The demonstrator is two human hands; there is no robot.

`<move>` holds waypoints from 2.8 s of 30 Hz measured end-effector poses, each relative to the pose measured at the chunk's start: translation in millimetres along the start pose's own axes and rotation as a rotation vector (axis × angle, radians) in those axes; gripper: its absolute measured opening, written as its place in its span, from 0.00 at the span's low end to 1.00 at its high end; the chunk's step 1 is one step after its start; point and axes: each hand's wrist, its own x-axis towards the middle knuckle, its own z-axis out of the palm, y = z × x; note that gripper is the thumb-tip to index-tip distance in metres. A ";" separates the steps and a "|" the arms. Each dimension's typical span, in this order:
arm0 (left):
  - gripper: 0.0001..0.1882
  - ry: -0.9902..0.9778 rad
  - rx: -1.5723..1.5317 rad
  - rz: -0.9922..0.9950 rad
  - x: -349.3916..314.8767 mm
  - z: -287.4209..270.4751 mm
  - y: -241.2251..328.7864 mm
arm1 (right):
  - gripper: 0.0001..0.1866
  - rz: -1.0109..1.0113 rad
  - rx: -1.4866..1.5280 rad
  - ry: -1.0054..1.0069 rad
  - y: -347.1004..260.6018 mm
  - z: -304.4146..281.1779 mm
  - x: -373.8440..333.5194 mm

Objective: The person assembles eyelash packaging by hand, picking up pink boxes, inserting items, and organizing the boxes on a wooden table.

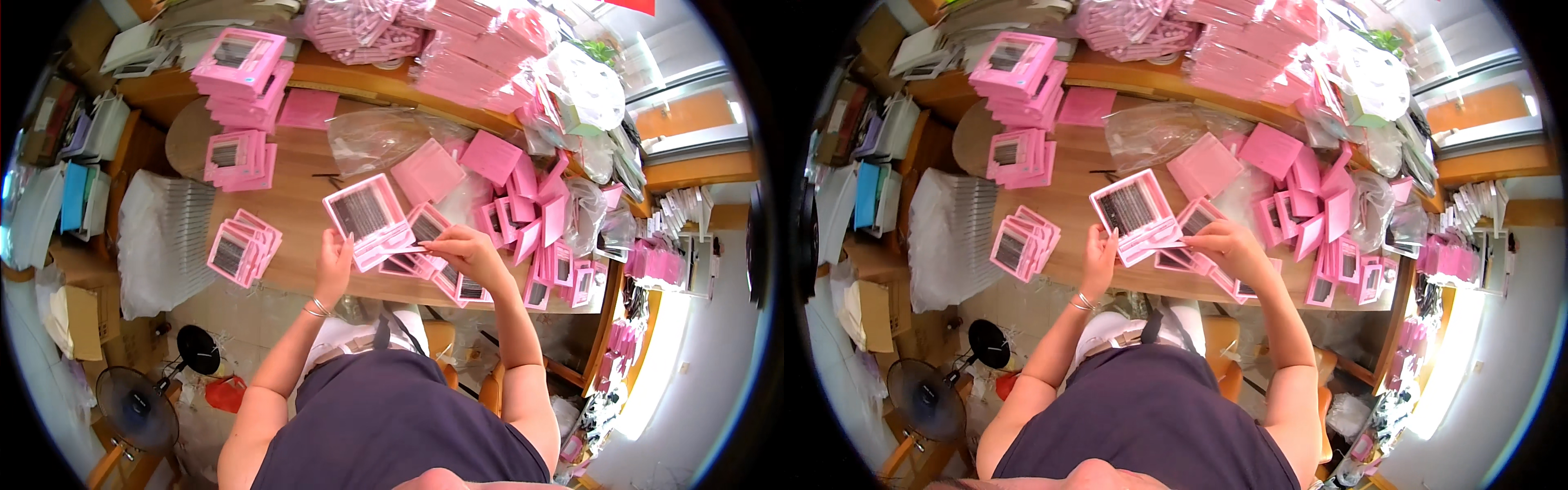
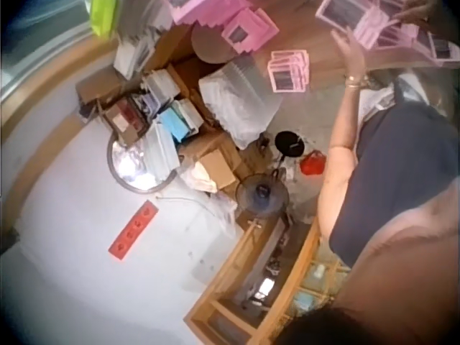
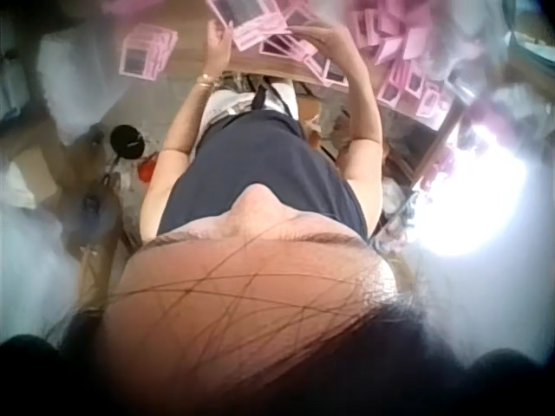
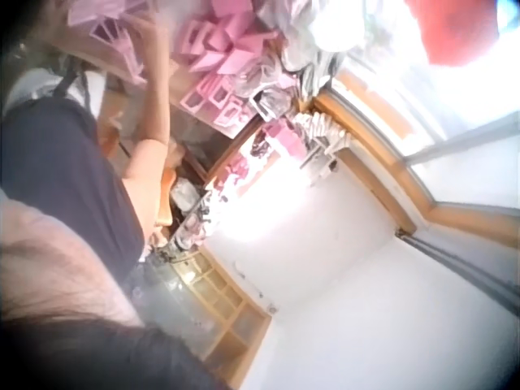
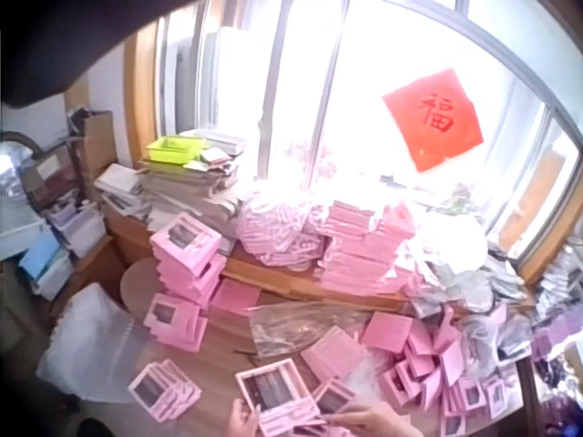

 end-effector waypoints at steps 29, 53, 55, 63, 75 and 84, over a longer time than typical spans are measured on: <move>0.30 -0.102 -0.267 0.153 -85.2 -57.6 111.8 | 0.19 0.347 0.459 0.463 -121.3 109.1 7.3; 0.15 0.514 -0.068 -0.062 -56.7 -222.1 -26.1 | 0.20 0.624 0.382 -0.041 26.3 233.5 -24.8; 0.16 0.629 -0.014 0.099 -45.6 -236.6 -53.3 | 0.18 0.618 0.335 -0.077 45.8 236.5 -39.9; 0.46 1.177 1.324 -0.141 -51.4 -193.6 -71.9 | 0.17 0.721 -0.152 0.736 149.7 165.1 -79.6; 0.19 -0.513 0.146 -0.581 12.2 86.5 -204.6 | 0.17 1.031 0.275 0.384 251.6 83.6 -104.2; 0.19 -0.202 -0.025 -0.469 -17.2 68.6 -120.6 | 0.14 0.874 0.722 0.291 160.8 105.0 -88.1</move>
